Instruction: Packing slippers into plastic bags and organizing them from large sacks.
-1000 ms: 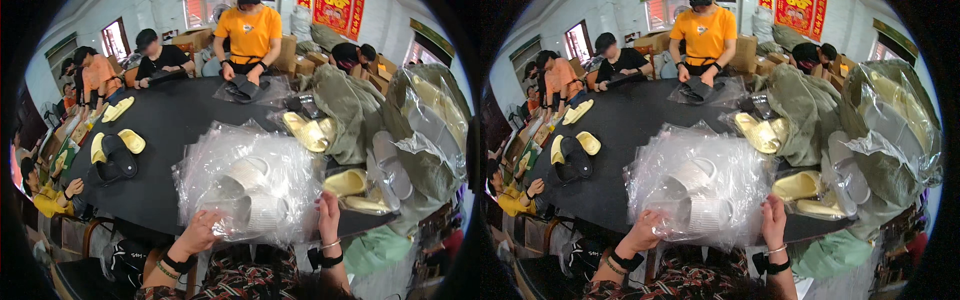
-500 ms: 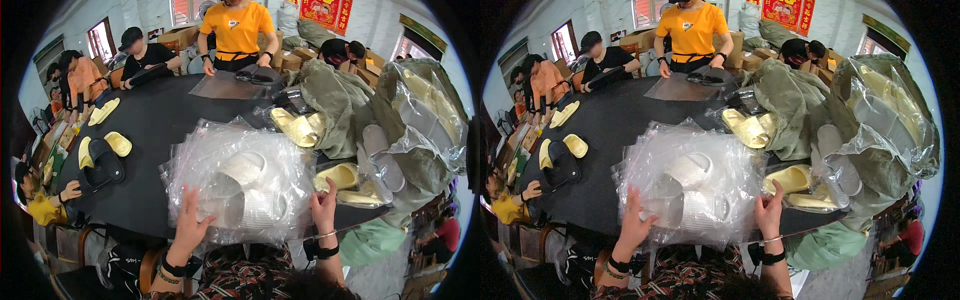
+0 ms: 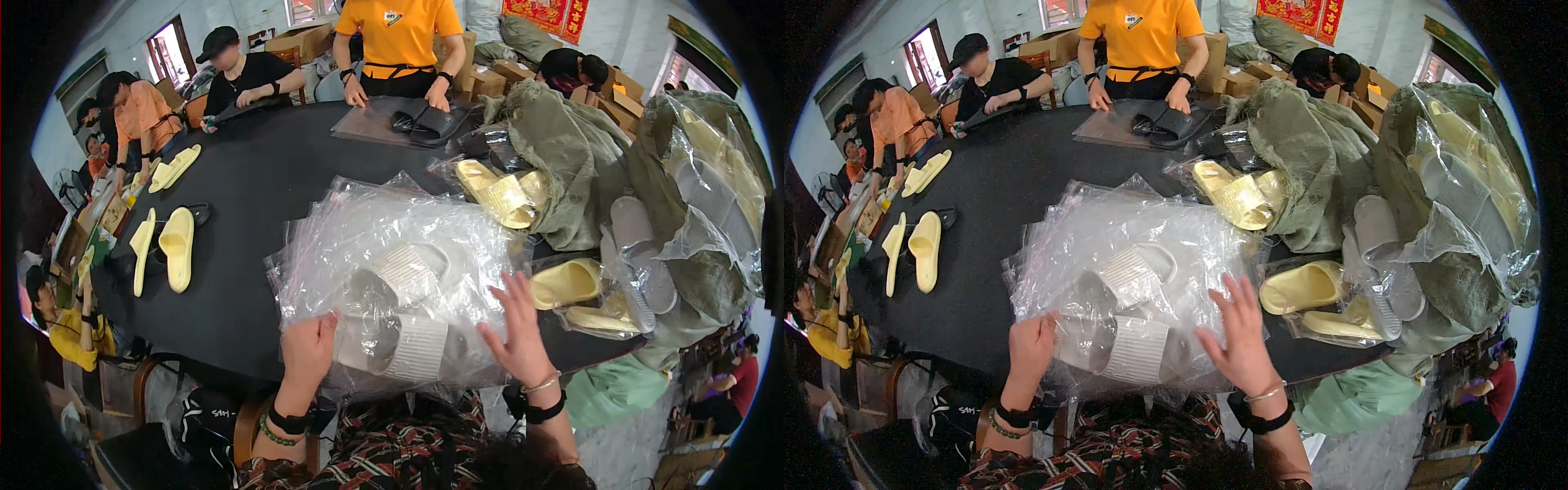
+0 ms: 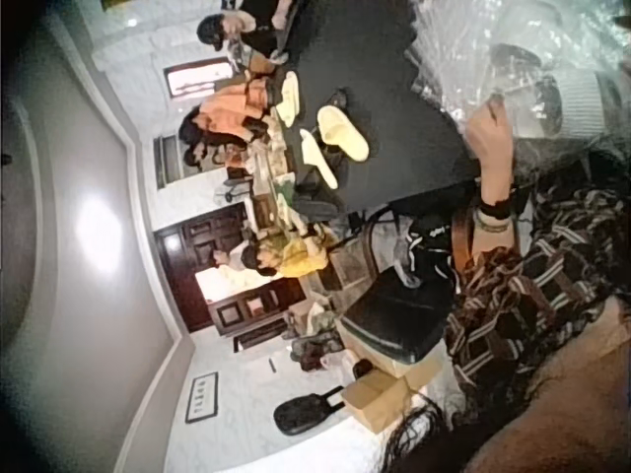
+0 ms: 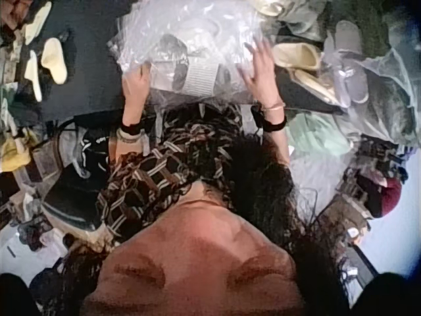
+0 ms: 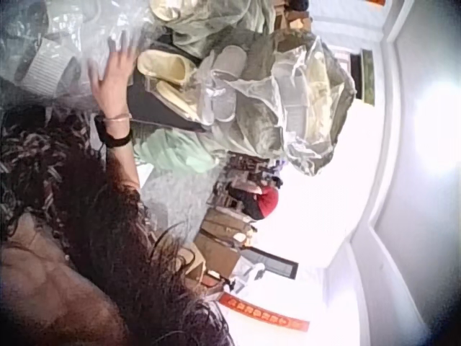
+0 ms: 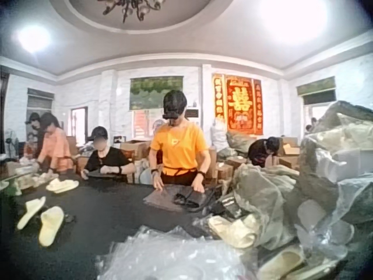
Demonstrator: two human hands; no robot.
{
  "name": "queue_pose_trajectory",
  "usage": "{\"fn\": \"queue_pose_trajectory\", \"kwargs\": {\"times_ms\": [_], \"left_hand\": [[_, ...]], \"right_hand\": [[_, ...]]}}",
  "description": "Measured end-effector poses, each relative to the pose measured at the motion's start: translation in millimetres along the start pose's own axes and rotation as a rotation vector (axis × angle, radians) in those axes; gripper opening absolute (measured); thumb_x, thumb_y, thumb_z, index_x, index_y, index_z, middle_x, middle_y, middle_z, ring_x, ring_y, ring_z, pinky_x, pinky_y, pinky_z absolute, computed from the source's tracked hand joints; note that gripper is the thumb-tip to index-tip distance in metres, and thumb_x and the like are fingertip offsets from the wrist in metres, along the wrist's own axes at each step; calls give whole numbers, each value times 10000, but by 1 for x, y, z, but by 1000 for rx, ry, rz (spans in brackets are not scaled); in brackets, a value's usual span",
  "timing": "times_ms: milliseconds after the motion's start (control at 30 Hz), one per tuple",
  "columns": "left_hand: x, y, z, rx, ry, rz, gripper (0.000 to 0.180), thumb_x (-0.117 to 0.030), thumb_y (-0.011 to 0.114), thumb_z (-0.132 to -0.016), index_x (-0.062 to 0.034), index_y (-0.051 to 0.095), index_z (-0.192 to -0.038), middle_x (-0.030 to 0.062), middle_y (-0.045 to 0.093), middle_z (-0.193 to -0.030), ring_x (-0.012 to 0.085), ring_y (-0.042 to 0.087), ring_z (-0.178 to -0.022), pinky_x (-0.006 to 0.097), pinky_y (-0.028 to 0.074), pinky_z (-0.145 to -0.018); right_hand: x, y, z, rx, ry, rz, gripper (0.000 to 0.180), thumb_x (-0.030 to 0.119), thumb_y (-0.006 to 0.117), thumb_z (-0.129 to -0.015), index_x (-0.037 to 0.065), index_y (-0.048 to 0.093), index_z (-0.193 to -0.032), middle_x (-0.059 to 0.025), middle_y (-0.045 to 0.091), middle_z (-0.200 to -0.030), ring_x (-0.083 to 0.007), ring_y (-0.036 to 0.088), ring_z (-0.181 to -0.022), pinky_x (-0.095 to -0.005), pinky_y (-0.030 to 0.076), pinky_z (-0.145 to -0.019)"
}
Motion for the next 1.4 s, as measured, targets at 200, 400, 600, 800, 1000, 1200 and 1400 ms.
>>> {"fn": "queue_pose_trajectory", "kwargs": {"times_ms": [200,400,600,800,1000,1200,1400], "left_hand": [[-4,16,8,208,119,836,324,-191,533,-1038,-55,623,-1317,120,694,-1208,247,655,-1086,343,513,-873],[-45,20,-19,483,385,670,396,-62,584,-937,-157,653,-1315,39,571,-1444,224,591,-1243,330,469,-1055],[-57,48,-24,-38,1054,76,859,-392,847,-725,-80,480,-1436,183,597,-1320,389,592,-1167,415,421,-1079],[-86,70,-27,516,652,208,1110,-619,764,-748,-89,225,-1561,261,572,-1310,427,540,-1210,457,384,-1067],[-87,62,-25,442,685,351,853,-496,739,-828,-35,407,-1464,235,572,-1330,411,552,-1197,459,406,-1029],[-64,56,-36,379,817,440,595,-143,640,-886,-7,457,-1436,242,568,-1343,391,545,-1240,449,420,-1061],[-97,65,-18,334,745,-67,544,-64,604,-845,-66,546,-1386,218,630,-1278,316,605,-1176,439,496,-980]], "right_hand": [[-21,78,6,360,140,-67,690,367,551,-1001,-13,296,-1518,-266,267,-1584,-486,155,-1487,-544,175,-1194],[-53,90,27,370,206,-30,692,423,454,-1022,3,273,-1541,-252,184,-1626,-467,87,-1511,-591,97,-1197],[-45,93,28,443,148,13,659,391,373,-1046,17,219,-1566,-227,143,-1645,-445,56,-1520,-537,79,-1205],[-84,115,43,278,-69,113,639,379,462,-1039,106,254,-1579,-187,246,-1626,-445,151,-1504,-573,90,-1211],[-48,83,25,402,159,-142,628,421,206,-1080,40,226,-1579,-173,148,-1659,-378,56,-1538,-507,38,-1212],[-50,87,25,406,172,-142,640,457,183,-1079,65,238,-1581,-154,151,-1663,-363,49,-1542,-499,24,-1212],[-53,87,25,400,192,-98,635,453,184,-1079,67,244,-1579,-155,159,-1661,-359,46,-1542,-490,17,-1213]]}}
Point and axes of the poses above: each hand's wrist, its own z-axis away from the middle knuckle, its own y-axis out of the palm, x = y × z, the point moved 5 cm from there along -z, towards the middle knuckle
